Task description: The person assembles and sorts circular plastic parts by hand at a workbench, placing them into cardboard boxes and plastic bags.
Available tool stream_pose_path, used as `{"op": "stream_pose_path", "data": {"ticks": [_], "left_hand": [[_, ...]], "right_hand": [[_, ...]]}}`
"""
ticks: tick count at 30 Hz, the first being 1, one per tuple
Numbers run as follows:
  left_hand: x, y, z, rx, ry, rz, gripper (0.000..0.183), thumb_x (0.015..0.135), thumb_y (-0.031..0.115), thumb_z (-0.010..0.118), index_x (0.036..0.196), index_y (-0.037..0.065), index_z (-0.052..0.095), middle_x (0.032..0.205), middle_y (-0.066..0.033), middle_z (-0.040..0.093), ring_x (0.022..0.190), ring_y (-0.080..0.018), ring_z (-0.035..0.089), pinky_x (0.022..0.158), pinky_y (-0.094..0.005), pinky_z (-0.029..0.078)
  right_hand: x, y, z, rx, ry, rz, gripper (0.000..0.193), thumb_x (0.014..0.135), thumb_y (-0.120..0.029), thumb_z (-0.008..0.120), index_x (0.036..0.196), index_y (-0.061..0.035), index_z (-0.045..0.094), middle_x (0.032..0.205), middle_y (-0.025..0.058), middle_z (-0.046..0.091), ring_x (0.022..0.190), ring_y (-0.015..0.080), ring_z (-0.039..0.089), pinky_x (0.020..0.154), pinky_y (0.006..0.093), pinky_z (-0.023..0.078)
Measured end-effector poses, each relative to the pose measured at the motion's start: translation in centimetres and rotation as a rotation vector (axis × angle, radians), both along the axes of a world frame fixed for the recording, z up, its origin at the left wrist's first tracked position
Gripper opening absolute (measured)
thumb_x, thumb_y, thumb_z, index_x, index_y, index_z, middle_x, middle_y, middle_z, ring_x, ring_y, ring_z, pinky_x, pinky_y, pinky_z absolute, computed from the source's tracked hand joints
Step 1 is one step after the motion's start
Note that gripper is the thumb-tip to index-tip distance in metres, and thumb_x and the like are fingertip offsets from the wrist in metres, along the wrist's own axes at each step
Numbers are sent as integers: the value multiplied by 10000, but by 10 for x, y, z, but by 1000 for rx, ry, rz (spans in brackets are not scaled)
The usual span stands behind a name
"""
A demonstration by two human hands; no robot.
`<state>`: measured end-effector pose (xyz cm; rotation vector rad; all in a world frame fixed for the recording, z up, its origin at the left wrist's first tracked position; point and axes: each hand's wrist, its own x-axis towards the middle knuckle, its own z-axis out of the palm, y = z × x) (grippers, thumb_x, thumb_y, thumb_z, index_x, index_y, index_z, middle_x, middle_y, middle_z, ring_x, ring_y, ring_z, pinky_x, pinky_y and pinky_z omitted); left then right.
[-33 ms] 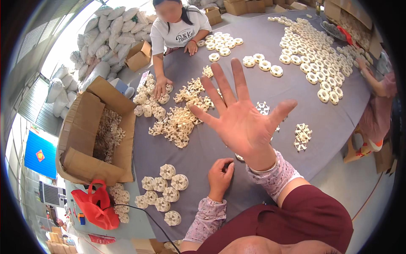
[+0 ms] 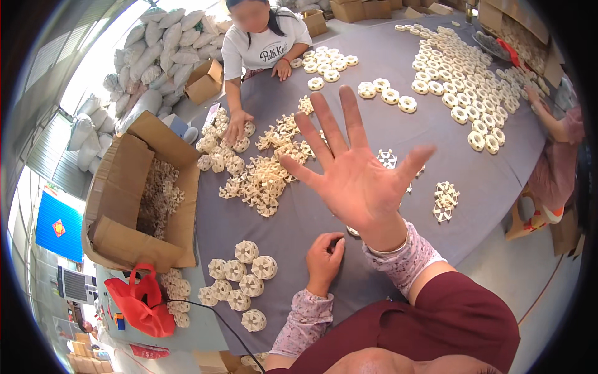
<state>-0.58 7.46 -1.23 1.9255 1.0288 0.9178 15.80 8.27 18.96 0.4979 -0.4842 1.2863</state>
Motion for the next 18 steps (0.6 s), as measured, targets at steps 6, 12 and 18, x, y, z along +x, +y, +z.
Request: {"op": "stream_pose_path", "data": {"ticks": [6, 12, 18], "left_hand": [[-31, 40, 5, -521, -696, 109, 272, 1108, 257, 633, 1214, 45, 765, 1100, -78, 770, 897, -162, 707, 791, -285, 565], [-12, 6, 137, -483, -1118, -176, 696, 1165, 560, 326, 1557, 8, 487, 1501, -181, 593, 1465, -302, 513, 1239, -425, 388], [-44, -1, 136, -705, -1135, 25, 806, 1114, 627, 458, 1614, -2, 390, 1536, -183, 534, 1416, -301, 512, 1211, -456, 390]], "right_hand": [[21, -21, -2, 1149, -149, 607, 904, 973, -833, 542, 1603, -186, 545, 1558, 251, 588, 1388, 378, 630, 1175, 572, 482], [-48, 19, -84, -75, -692, 640, 813, 1054, -608, 614, 1641, -82, 418, 1605, 200, 529, 1467, 361, 539, 1203, 551, 456], [-28, 36, -56, -133, 225, 304, 761, 1057, -541, 630, 1639, -126, 369, 1558, 240, 521, 1457, 387, 517, 1256, 540, 407]]}}
